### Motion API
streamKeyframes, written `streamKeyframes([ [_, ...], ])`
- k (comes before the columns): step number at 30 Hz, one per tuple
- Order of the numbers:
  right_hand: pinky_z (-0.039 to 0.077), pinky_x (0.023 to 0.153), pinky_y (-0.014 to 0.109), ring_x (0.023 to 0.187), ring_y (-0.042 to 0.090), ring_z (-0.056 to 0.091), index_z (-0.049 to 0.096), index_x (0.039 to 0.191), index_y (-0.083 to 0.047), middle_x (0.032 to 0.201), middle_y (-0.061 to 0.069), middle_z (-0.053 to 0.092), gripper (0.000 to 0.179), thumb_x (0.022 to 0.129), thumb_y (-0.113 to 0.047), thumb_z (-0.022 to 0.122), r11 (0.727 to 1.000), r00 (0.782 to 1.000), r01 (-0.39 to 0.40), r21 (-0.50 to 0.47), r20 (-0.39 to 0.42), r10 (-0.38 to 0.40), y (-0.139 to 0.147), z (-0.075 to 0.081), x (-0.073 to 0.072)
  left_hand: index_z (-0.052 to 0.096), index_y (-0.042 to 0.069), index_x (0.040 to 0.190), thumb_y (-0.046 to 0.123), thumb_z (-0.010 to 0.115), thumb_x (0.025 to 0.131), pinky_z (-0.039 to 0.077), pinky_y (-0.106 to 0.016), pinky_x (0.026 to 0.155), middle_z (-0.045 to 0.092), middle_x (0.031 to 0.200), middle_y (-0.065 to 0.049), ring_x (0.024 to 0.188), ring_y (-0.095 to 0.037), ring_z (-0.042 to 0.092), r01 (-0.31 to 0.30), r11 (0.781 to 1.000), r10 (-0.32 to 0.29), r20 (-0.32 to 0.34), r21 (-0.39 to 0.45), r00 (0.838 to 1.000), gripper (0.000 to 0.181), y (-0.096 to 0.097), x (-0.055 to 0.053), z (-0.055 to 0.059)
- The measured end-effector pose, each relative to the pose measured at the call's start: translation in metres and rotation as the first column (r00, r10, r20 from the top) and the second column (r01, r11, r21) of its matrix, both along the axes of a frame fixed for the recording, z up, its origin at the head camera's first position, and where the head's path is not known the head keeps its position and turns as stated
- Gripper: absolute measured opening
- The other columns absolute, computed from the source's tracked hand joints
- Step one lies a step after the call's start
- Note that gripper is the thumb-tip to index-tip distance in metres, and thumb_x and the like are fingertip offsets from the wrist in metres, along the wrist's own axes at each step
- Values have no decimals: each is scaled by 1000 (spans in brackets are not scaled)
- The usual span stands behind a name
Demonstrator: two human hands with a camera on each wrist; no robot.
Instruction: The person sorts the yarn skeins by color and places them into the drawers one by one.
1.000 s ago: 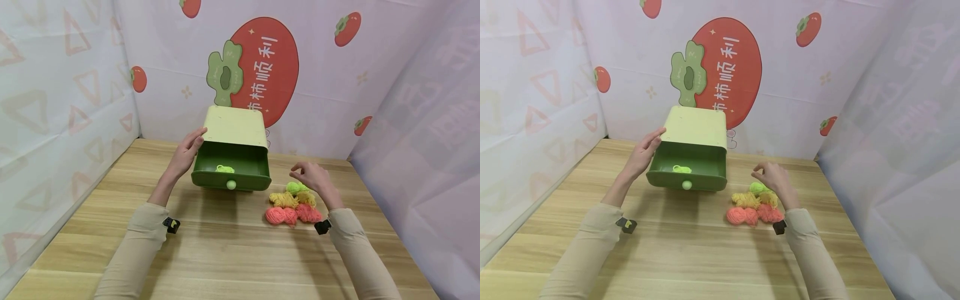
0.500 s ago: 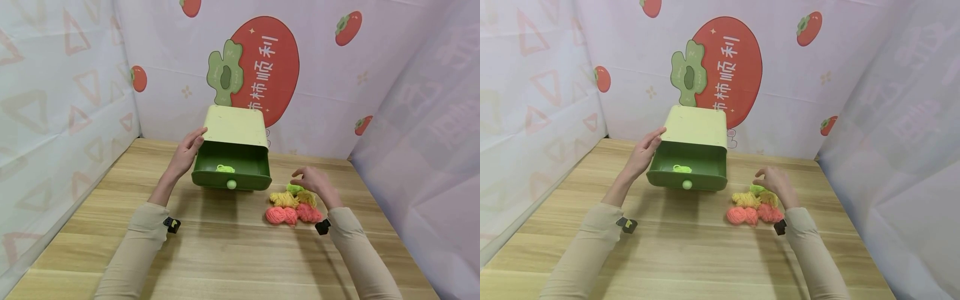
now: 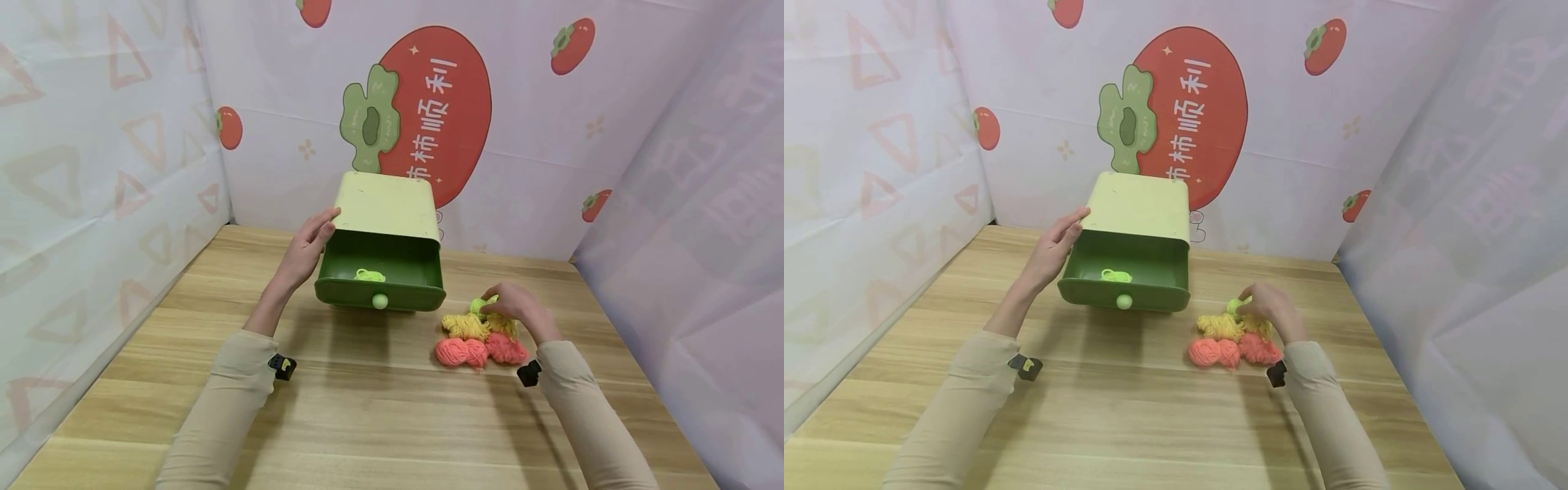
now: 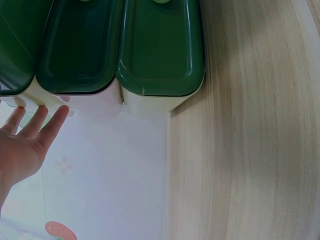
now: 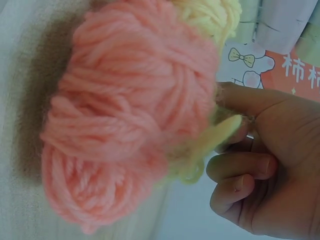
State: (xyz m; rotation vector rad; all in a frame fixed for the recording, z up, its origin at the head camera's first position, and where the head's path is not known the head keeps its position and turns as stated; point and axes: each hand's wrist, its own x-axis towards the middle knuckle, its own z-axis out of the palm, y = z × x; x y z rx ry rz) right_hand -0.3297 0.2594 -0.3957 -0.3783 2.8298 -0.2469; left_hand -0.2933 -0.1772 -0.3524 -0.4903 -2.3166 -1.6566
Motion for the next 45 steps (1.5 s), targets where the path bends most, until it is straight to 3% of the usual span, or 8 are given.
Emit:
streamKeyframes([
  [4,54,77,43,91,23,65,73,117,-6,121,18,70,35,90,-30,71,1000,999,-6,-3,-35,6,0,-3,0,44,32,150,41,42,107,43,-38,90,29,163,2,133,-25,45,-11,1000,11,-24,-4,1000,45,-4,-11,-13],
  [9,46,60,30,72,15,57,76,105,-6,105,12,74,24,90,-25,71,1000,996,-28,0,-88,28,0,-5,0,44,32,151,45,42,106,43,-38,90,29,163,1,135,-26,45,-14,1000,14,-27,-7,1000,47,-3,-12,-13],
  [18,46,58,29,68,13,56,77,100,-6,100,12,74,20,90,-22,70,998,990,-50,-22,-131,47,3,-9,1,43,27,152,36,41,108,42,-41,94,28,163,0,143,-27,39,-15,1000,15,2,0,1000,45,-3,-9,-9],
  [25,46,58,30,69,13,58,76,103,-7,99,11,73,22,91,-23,68,998,986,-20,-52,-164,11,6,-7,5,41,11,153,22,40,109,42,-54,104,28,163,-12,146,-35,34,3,1000,-3,10,9,1000,45,5,13,13],
  [28,43,54,30,71,16,59,75,106,-9,99,10,72,24,93,-27,67,999,985,3,-46,-173,-10,6,-5,7,41,9,152,21,41,109,39,-56,109,28,162,-13,147,-35,33,0,1000,0,7,7,1000,45,7,16,15],
  [38,42,55,31,74,18,62,74,110,-12,94,7,72,27,95,-33,66,998,970,13,-63,-243,-28,1,7,14,41,10,153,22,41,109,33,-57,114,28,163,-12,148,-35,31,-2,1000,2,3,-9,1000,45,8,17,16],
  [45,38,50,30,63,15,56,74,111,-12,84,3,69,29,96,-35,65,996,953,-7,-92,-302,-22,-7,19,19,41,10,152,22,41,109,32,-55,116,29,162,-12,148,-34,31,2,1000,-2,3,1,1000,45,7,17,16],
])
